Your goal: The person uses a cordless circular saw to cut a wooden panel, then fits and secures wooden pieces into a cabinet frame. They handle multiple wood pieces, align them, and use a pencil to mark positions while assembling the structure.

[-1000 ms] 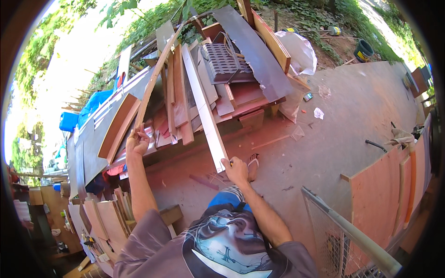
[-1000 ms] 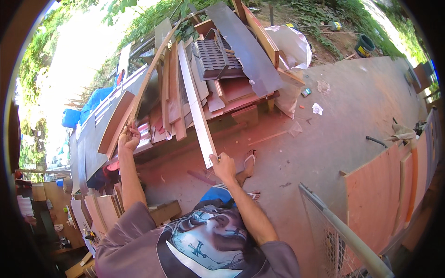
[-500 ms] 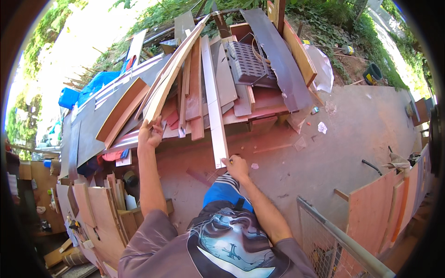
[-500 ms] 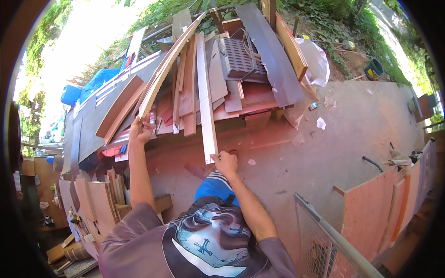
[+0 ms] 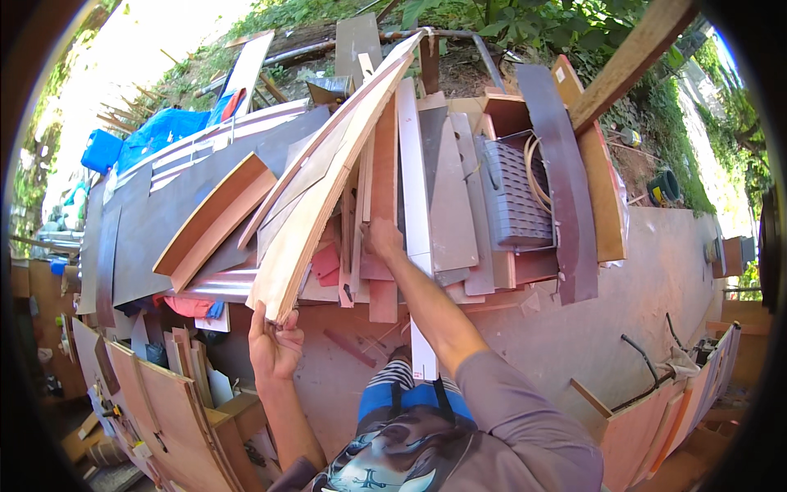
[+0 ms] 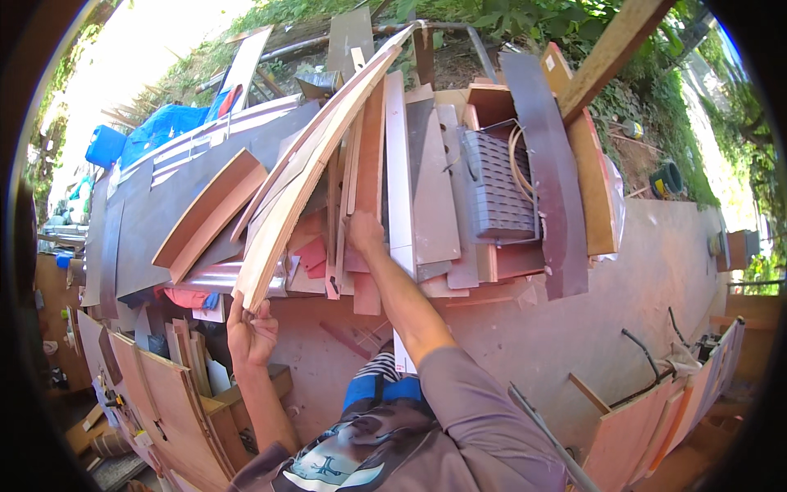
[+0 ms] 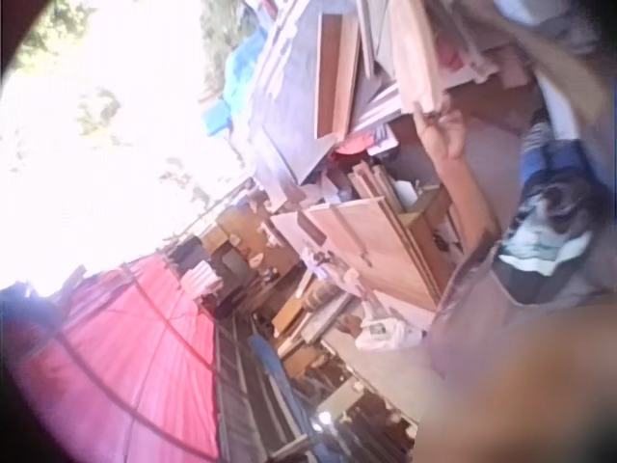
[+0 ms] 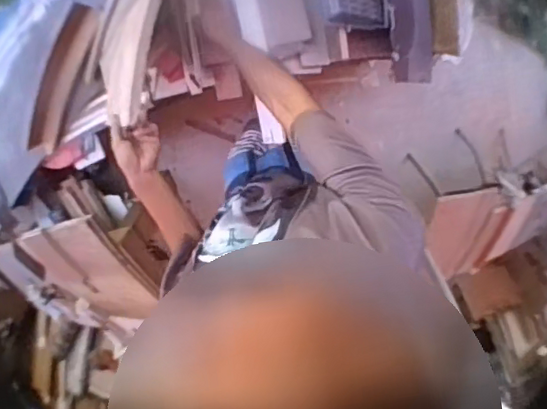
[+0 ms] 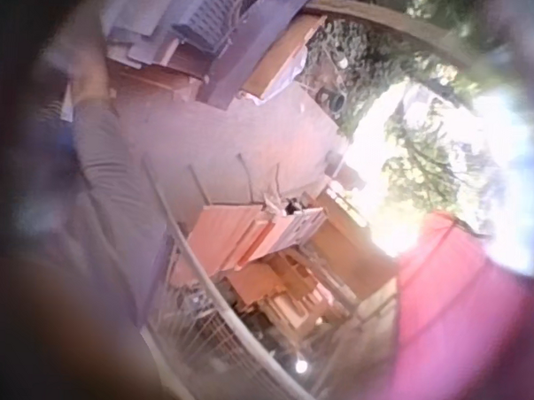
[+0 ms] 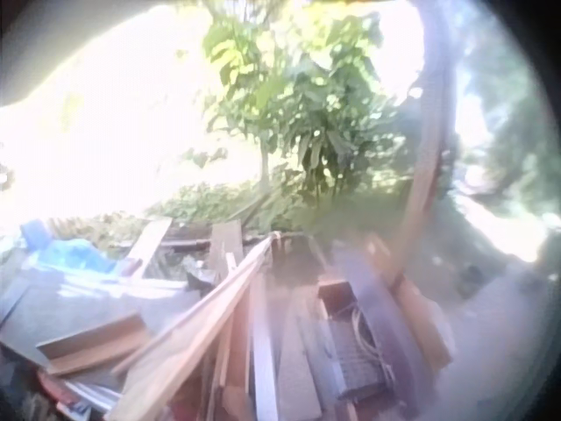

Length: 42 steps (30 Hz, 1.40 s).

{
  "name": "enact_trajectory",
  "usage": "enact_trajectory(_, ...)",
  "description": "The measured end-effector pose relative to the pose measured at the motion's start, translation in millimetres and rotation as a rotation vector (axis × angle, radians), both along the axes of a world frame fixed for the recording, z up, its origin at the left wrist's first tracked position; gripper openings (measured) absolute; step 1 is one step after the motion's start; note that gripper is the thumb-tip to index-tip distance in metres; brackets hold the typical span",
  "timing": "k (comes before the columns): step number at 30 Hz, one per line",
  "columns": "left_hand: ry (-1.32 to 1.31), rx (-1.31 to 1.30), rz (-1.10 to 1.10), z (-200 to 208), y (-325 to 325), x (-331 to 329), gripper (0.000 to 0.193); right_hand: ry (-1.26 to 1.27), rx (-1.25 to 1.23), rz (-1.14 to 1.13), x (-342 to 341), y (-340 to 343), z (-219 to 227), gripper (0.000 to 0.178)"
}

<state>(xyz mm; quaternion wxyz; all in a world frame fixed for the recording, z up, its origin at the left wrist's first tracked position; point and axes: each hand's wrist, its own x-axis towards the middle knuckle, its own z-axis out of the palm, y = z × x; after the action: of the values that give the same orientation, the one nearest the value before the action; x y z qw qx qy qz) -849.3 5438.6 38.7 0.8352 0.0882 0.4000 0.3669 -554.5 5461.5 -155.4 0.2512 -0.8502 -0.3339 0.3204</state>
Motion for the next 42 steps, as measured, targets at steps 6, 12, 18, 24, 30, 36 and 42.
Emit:
enact_trajectory(6, -0.112, 0.003, 0.030, 30, 24, 1, 0.036, -0.030, -0.098, -0.031, -29, 42, -44, 0.041)
enact_trajectory(12, -0.218, 0.015, 0.046, 33, 47, 1, 0.037, 0.356, 0.348, -0.122, 25, -3, -25, 0.035)
enact_trajectory(18, -0.219, 0.068, 0.042, 45, 59, 9, 0.035, 0.508, 0.392, -0.194, 22, 9, 15, 0.051)
enact_trajectory(24, -0.287, 0.044, 0.054, 52, 89, 7, 0.033, 0.679, 0.365, 0.143, -33, 67, 25, 0.091)
enact_trajectory(30, -0.262, 0.025, 0.092, 39, 94, 7, 0.031, 0.664, 0.164, -0.339, 16, 58, 6, 0.100)
enact_trajectory(36, -0.185, 0.004, 0.092, 33, 96, 16, 0.031, -0.168, -0.036, -0.278, 22, 50, -29, 0.030)
enact_trajectory(42, -0.168, 0.000, 0.059, 33, 85, 25, 0.033, -0.173, -0.210, -0.401, 2, 97, -40, 0.023)
